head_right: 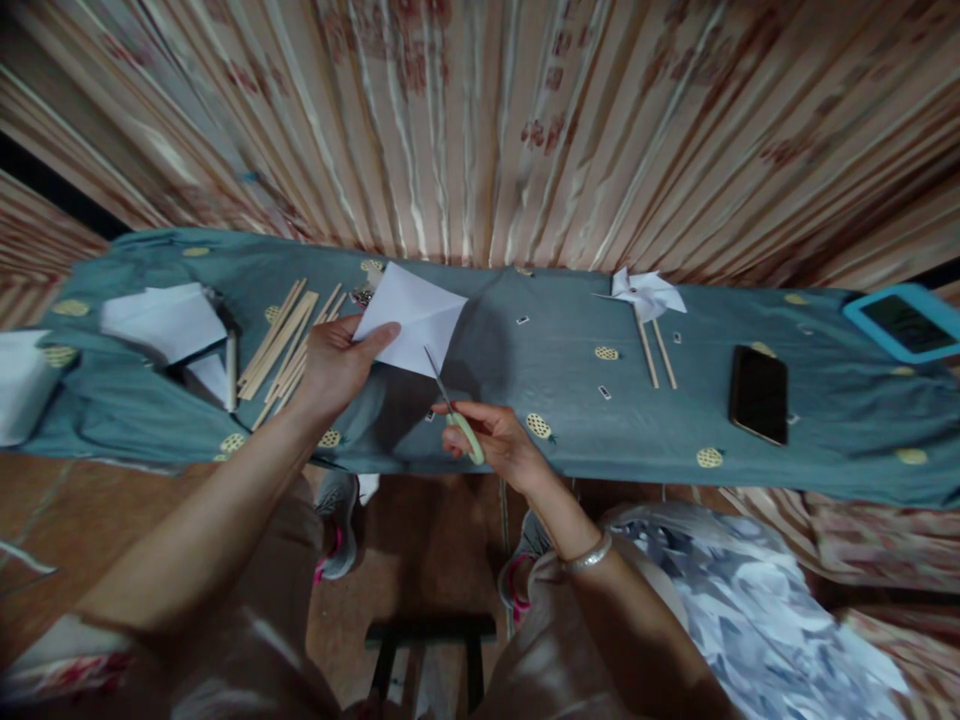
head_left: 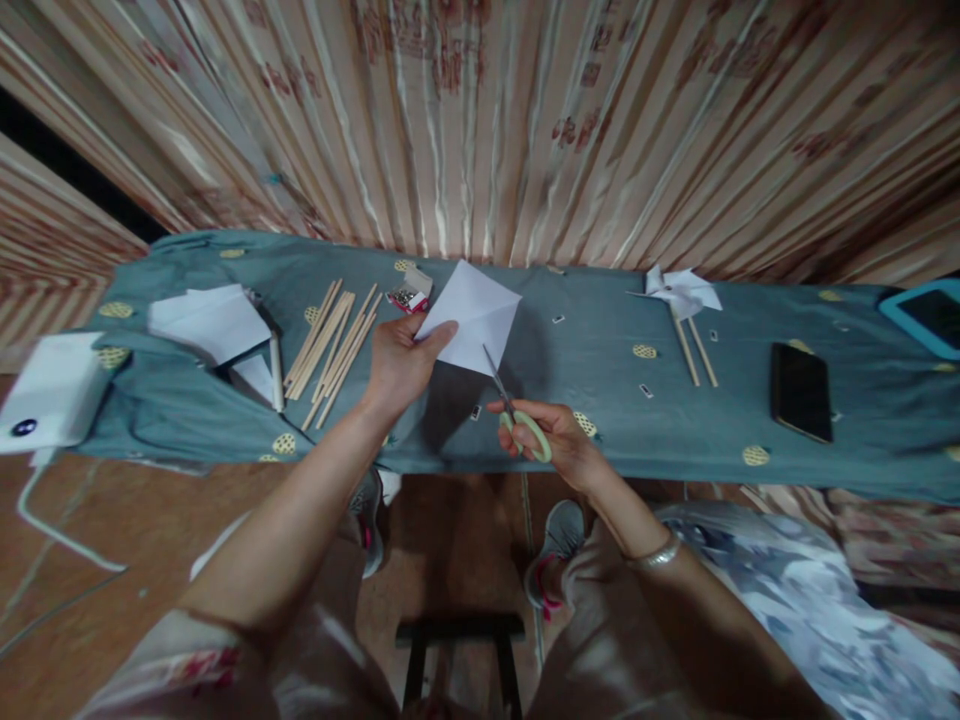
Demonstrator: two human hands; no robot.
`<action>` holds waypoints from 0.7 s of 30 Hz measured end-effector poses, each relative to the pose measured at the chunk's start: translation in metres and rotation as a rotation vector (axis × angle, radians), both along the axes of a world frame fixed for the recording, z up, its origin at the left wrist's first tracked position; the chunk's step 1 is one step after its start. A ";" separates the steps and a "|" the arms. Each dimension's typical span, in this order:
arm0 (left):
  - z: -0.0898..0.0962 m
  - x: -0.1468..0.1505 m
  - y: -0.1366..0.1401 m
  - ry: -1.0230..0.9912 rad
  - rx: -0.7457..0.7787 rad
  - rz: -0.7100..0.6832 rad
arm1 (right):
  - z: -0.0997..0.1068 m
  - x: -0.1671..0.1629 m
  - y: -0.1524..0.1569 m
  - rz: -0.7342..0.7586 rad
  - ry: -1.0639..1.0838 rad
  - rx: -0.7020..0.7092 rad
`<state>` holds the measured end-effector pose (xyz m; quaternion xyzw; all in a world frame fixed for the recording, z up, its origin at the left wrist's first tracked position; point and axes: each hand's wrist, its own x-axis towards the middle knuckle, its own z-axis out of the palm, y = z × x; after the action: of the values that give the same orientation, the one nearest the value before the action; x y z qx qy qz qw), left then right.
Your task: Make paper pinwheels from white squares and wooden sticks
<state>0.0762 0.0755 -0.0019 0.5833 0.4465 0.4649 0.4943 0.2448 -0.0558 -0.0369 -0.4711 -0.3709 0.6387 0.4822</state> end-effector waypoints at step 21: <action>-0.003 0.001 -0.001 -0.029 -0.044 -0.029 | 0.001 -0.003 0.003 -0.021 -0.039 -0.024</action>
<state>0.0768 0.0746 -0.0053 0.5719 0.4406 0.4562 0.5202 0.2421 -0.0528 -0.0363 -0.4932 -0.3677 0.6287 0.4756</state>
